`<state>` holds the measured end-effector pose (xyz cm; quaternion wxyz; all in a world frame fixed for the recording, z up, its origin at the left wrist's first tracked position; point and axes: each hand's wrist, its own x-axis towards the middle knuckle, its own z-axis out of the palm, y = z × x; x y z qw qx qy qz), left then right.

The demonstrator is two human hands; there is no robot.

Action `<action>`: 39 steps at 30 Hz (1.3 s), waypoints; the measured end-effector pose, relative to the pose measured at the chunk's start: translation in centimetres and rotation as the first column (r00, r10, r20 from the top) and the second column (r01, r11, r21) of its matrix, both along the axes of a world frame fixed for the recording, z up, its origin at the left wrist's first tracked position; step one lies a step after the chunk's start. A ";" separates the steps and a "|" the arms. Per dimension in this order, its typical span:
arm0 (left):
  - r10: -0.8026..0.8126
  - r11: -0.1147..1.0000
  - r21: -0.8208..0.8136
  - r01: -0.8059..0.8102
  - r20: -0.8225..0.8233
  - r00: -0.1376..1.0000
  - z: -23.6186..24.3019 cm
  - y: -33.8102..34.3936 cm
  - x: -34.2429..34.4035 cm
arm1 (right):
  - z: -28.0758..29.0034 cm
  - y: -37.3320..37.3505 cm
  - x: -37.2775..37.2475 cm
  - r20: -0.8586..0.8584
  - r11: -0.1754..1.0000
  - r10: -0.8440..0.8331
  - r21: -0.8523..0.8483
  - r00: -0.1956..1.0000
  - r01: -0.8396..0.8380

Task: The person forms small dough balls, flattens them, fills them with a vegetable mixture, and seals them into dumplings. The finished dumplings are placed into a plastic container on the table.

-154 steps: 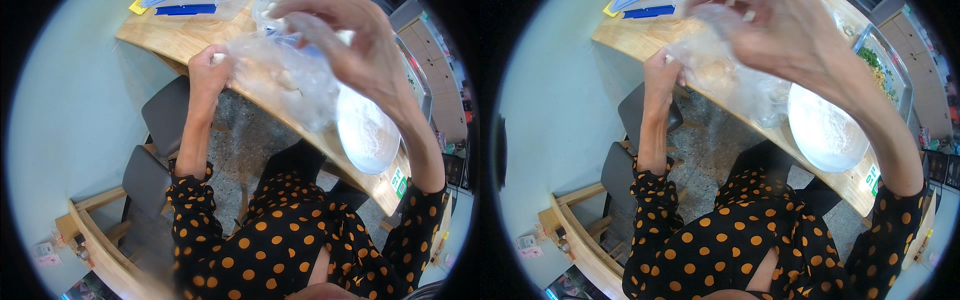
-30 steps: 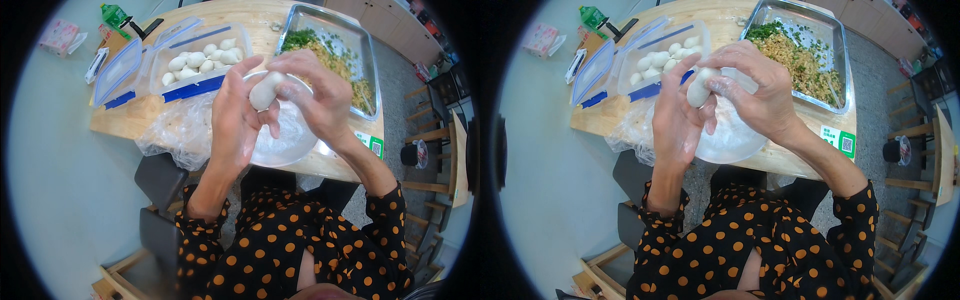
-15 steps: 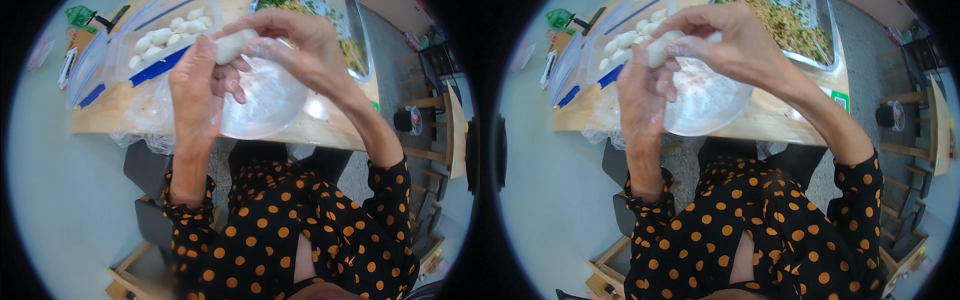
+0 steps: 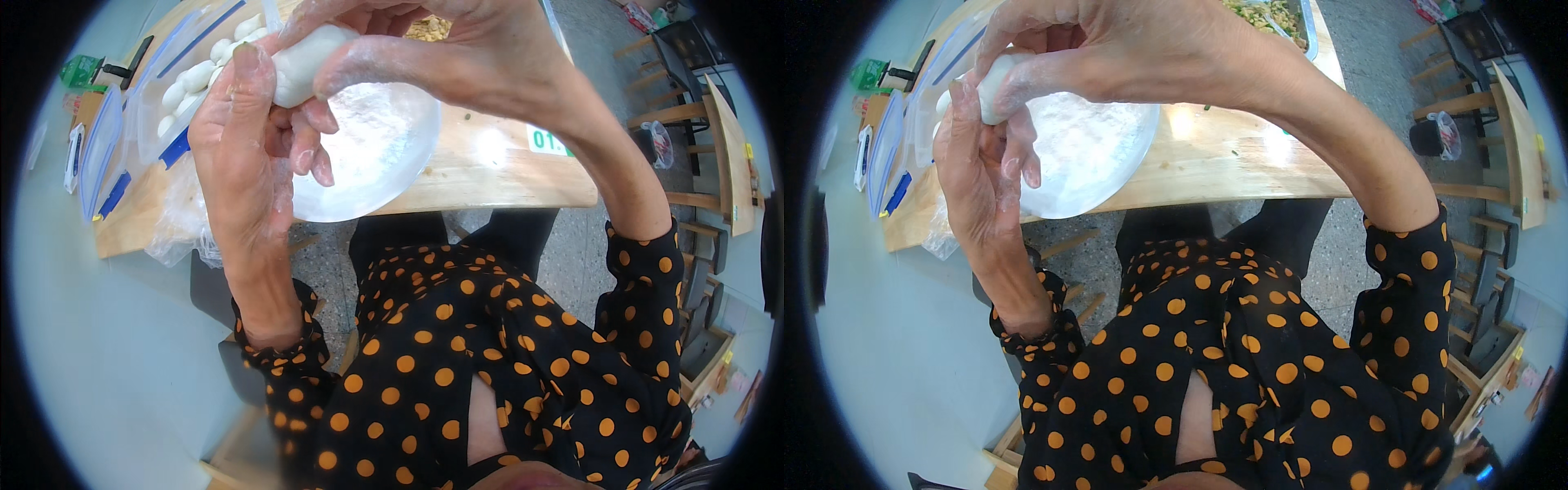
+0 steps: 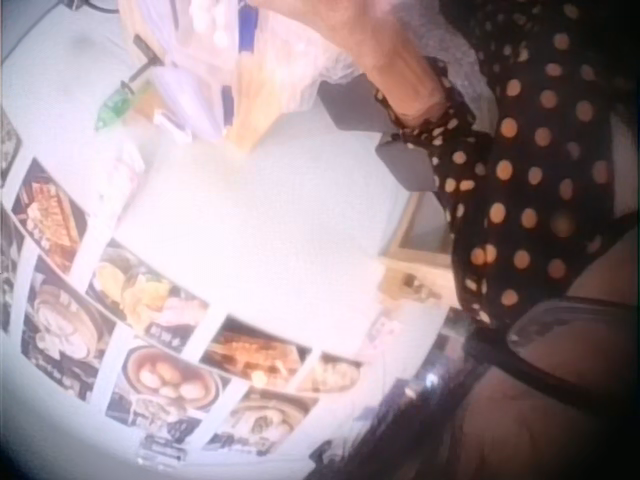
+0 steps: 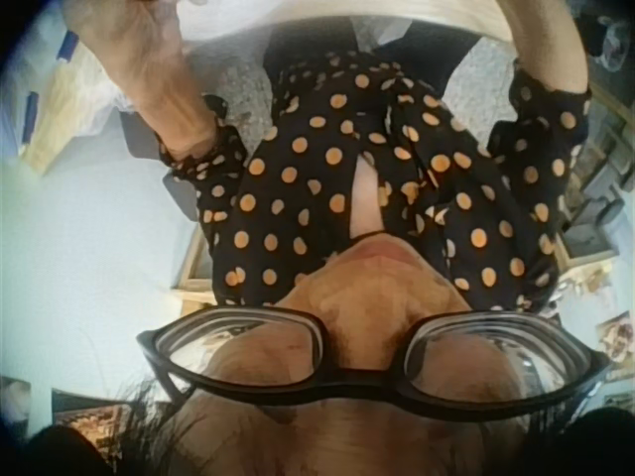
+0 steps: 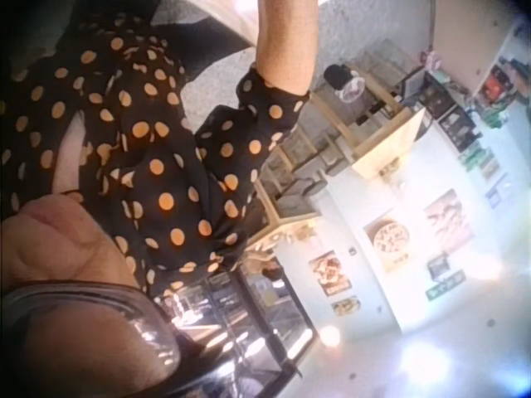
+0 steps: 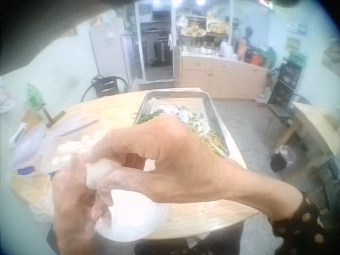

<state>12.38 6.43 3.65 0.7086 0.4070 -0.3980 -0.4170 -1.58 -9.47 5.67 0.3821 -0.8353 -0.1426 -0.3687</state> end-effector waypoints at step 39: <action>0.077 0.995 -0.048 -0.088 -0.199 0.977 -3.3 0.9 -1.0 | -4.0 1.8 -1.3 -0.162 0.888 -0.035 0.448 0.986 0.106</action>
